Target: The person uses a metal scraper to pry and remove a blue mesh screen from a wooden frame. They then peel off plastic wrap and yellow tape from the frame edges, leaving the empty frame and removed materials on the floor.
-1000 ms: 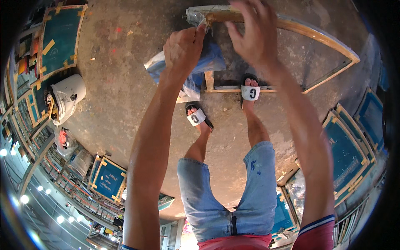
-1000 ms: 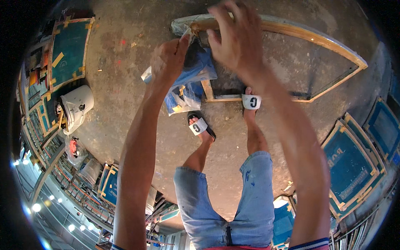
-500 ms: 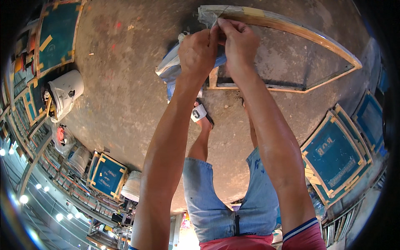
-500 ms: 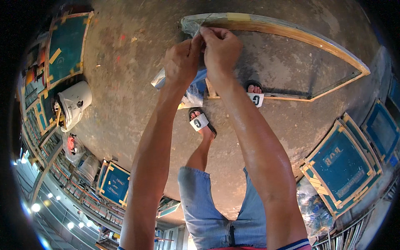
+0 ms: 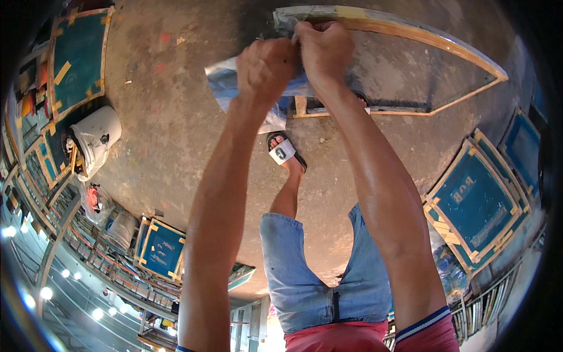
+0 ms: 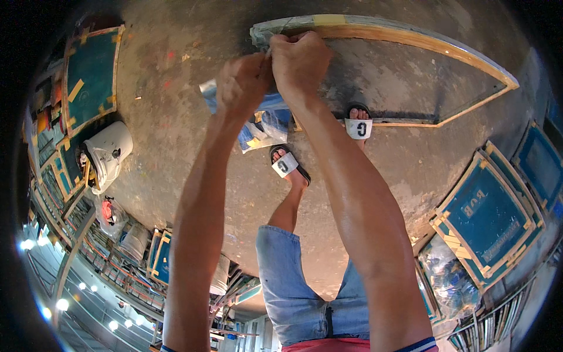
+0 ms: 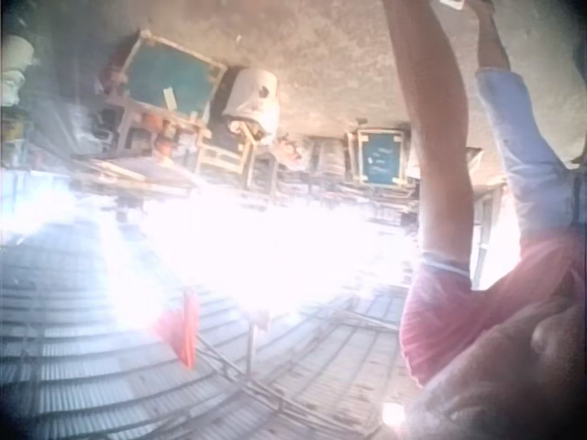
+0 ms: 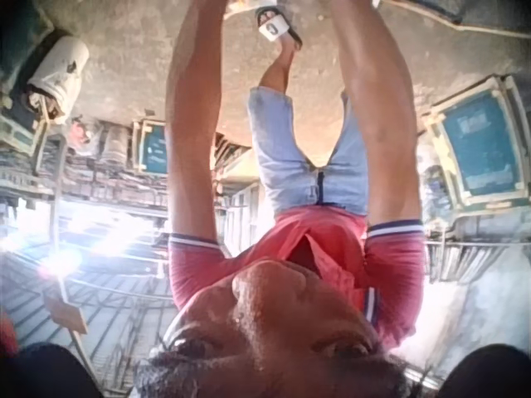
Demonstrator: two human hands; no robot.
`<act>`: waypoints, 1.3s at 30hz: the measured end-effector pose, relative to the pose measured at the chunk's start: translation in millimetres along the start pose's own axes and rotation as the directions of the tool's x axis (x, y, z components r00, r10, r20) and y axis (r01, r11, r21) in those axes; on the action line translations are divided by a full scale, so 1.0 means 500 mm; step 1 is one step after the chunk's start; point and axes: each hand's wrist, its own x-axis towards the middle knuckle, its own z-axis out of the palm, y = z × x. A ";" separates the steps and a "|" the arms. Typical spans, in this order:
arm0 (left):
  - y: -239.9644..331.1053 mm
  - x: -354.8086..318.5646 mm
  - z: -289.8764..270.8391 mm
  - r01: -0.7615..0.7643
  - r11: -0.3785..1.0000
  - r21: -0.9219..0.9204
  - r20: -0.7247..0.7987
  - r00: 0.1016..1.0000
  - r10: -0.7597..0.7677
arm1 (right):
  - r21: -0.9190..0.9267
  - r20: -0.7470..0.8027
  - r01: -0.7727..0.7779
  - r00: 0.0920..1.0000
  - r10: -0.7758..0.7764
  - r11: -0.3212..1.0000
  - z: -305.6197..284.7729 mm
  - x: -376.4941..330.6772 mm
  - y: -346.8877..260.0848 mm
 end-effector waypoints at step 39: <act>0.067 -0.108 -0.032 0.154 0.971 -0.184 0.118 0.984 -0.134 | 0.291 -0.016 -0.448 0.881 0.473 0.845 -0.047 -0.098 -0.049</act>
